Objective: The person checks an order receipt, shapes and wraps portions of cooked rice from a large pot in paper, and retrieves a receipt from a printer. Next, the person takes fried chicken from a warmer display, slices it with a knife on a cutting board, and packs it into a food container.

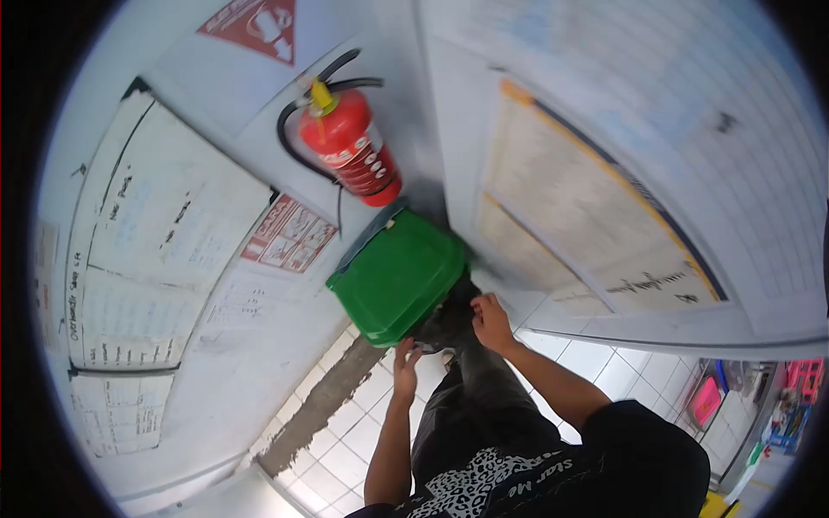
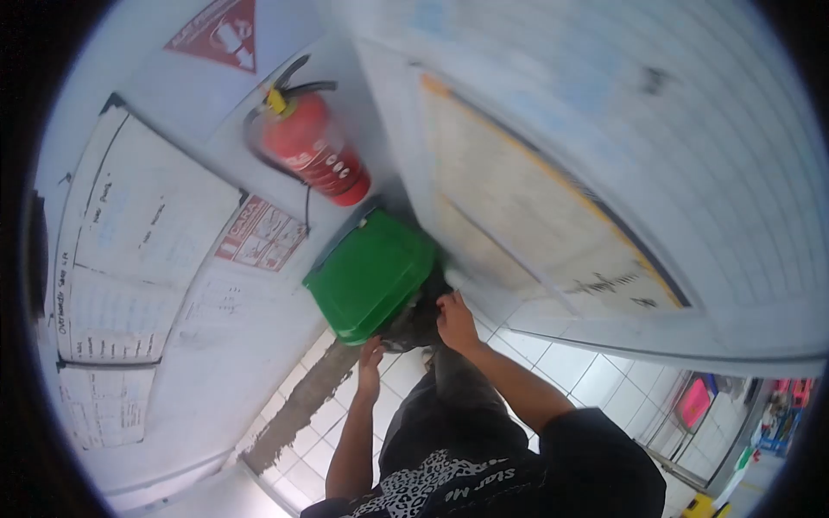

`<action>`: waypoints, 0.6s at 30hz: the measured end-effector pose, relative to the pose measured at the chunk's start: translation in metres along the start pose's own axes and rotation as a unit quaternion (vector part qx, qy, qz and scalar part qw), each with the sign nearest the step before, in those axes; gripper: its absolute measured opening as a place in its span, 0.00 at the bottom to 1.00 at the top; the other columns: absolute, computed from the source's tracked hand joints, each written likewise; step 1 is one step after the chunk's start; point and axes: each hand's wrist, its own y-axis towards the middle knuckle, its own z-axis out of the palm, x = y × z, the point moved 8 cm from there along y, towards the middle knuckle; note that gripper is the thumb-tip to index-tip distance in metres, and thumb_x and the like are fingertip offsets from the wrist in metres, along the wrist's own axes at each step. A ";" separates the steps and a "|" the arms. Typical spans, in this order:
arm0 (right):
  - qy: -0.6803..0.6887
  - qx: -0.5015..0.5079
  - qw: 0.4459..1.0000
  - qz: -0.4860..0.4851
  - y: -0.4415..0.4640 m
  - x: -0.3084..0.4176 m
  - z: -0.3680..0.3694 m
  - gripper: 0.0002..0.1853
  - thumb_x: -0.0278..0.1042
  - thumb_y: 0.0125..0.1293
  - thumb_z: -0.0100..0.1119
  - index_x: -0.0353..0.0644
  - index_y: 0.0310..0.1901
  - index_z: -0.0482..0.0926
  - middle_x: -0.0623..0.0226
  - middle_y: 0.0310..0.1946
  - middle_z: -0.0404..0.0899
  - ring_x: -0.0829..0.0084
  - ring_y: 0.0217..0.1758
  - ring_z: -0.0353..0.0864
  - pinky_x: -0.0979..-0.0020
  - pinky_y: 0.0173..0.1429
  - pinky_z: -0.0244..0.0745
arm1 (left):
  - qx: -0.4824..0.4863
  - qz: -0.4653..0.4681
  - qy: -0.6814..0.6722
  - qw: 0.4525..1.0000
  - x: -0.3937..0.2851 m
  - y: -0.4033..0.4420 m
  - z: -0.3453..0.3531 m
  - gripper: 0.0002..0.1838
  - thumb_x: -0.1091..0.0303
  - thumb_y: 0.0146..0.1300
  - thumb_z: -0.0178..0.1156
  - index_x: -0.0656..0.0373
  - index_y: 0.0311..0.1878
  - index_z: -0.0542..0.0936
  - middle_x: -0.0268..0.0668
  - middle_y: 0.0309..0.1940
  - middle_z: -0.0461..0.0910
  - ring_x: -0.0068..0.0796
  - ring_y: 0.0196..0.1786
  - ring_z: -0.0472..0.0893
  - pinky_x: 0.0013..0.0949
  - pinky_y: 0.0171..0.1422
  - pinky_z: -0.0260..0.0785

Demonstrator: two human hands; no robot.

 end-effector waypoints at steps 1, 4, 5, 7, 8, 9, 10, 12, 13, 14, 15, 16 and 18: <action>-0.020 0.008 1.000 -0.006 -0.018 -0.001 -0.027 0.11 0.24 0.60 0.57 0.40 0.45 0.81 0.50 0.38 0.83 0.53 0.43 0.84 0.59 0.52 0.78 | -0.006 0.009 -0.014 1.000 0.021 0.011 0.002 0.26 0.62 0.72 0.59 0.66 0.68 0.74 0.46 0.73 0.67 0.41 0.76 0.64 0.39 0.81 0.50; -0.079 0.073 0.994 0.030 -0.103 -0.089 -0.067 0.08 0.32 0.64 0.59 0.42 0.42 0.83 0.54 0.37 0.83 0.52 0.44 0.84 0.58 0.51 0.78 | -0.006 0.012 -0.129 0.992 0.032 0.018 0.003 0.31 0.57 0.70 0.61 0.65 0.70 0.69 0.43 0.66 0.73 0.37 0.68 0.74 0.41 0.75 0.62; -0.114 0.125 0.977 0.129 -0.139 -0.133 -0.075 0.14 0.41 0.67 0.51 0.41 0.43 0.82 0.44 0.41 0.83 0.43 0.49 0.81 0.47 0.54 0.76 | 0.006 -0.014 -0.149 0.989 0.040 0.023 0.005 0.31 0.60 0.69 0.61 0.64 0.71 0.68 0.43 0.66 0.74 0.39 0.67 0.75 0.42 0.73 0.64; -0.146 0.186 0.930 0.281 -0.216 -0.220 -0.105 0.18 0.42 0.64 0.51 0.40 0.45 0.84 0.42 0.49 0.83 0.42 0.56 0.81 0.48 0.62 0.75 | 0.036 -0.029 -0.227 0.973 0.054 0.030 0.015 0.32 0.63 0.69 0.61 0.65 0.72 0.65 0.44 0.68 0.72 0.42 0.70 0.73 0.44 0.77 0.61; -0.151 0.212 0.908 0.327 -0.252 -0.254 -0.121 0.21 0.42 0.60 0.53 0.38 0.48 0.84 0.42 0.52 0.82 0.44 0.57 0.82 0.50 0.63 0.77 | 0.042 -0.067 -0.220 0.972 0.053 0.027 0.025 0.34 0.62 0.71 0.59 0.65 0.74 0.62 0.45 0.72 0.67 0.42 0.74 0.68 0.45 0.79 0.57; -0.157 0.176 0.891 0.388 -0.286 -0.283 -0.145 0.22 0.42 0.59 0.55 0.36 0.48 0.84 0.42 0.52 0.82 0.45 0.58 0.82 0.51 0.62 0.78 | 0.055 -0.091 -0.190 0.976 0.055 0.022 0.034 0.34 0.61 0.72 0.56 0.64 0.76 0.60 0.45 0.76 0.60 0.41 0.77 0.63 0.44 0.82 0.53; -0.154 0.145 0.867 0.451 -0.325 -0.306 -0.163 0.23 0.42 0.58 0.56 0.34 0.49 0.84 0.42 0.53 0.82 0.46 0.58 0.82 0.52 0.61 0.79 | 0.068 -0.117 -0.153 0.979 0.051 0.012 0.041 0.34 0.58 0.72 0.55 0.63 0.76 0.60 0.42 0.78 0.57 0.40 0.77 0.62 0.41 0.82 0.49; -0.161 0.029 0.845 0.510 -0.382 -0.348 -0.202 0.17 0.43 0.56 0.57 0.39 0.37 0.88 0.50 0.42 0.88 0.52 0.47 0.88 0.55 0.53 0.83 | 0.071 -0.142 -0.207 0.965 0.090 0.040 0.038 0.32 0.53 0.70 0.57 0.62 0.71 0.66 0.40 0.67 0.70 0.37 0.65 0.71 0.36 0.74 0.61; -0.109 0.053 0.835 0.537 -0.401 -0.358 -0.209 0.17 0.43 0.55 0.57 0.39 0.37 0.88 0.52 0.40 0.88 0.54 0.44 0.88 0.57 0.50 0.84 | 0.079 -0.154 -0.180 0.968 0.090 0.036 0.055 0.32 0.53 0.69 0.56 0.62 0.70 0.67 0.40 0.66 0.71 0.37 0.65 0.71 0.36 0.74 0.61; -0.060 0.080 0.826 0.555 -0.412 -0.366 -0.220 0.17 0.43 0.55 0.57 0.39 0.36 0.88 0.54 0.38 0.89 0.57 0.41 0.89 0.59 0.48 0.84 | 0.093 -0.164 -0.125 0.974 0.088 0.031 0.086 0.31 0.53 0.69 0.56 0.62 0.69 0.67 0.40 0.66 0.71 0.37 0.64 0.72 0.36 0.73 0.62; -0.018 0.108 0.817 0.565 -0.410 -0.375 -0.238 0.17 0.43 0.55 0.57 0.40 0.35 0.88 0.56 0.35 0.89 0.60 0.38 0.89 0.61 0.45 0.85 | 0.110 -0.176 -0.074 0.975 0.091 0.026 0.122 0.31 0.53 0.69 0.56 0.62 0.69 0.68 0.41 0.65 0.72 0.37 0.64 0.72 0.36 0.73 0.62; -0.011 0.104 0.833 0.543 -0.408 -0.386 -0.252 0.16 0.45 0.54 0.59 0.43 0.35 0.89 0.62 0.29 0.89 0.67 0.33 0.89 0.65 0.42 0.85 | 0.140 -0.177 -0.019 0.974 0.090 0.018 0.164 0.30 0.52 0.69 0.56 0.62 0.68 0.69 0.41 0.65 0.72 0.38 0.63 0.72 0.37 0.72 0.63; -0.021 0.023 0.875 0.482 -0.389 -0.373 -0.311 0.16 0.44 0.54 0.62 0.42 0.37 0.88 0.62 0.31 0.89 0.65 0.34 0.89 0.65 0.44 0.85 | 0.213 -0.159 0.086 0.960 0.087 0.009 0.265 0.29 0.52 0.69 0.56 0.62 0.66 0.70 0.41 0.63 0.73 0.38 0.63 0.73 0.37 0.71 0.63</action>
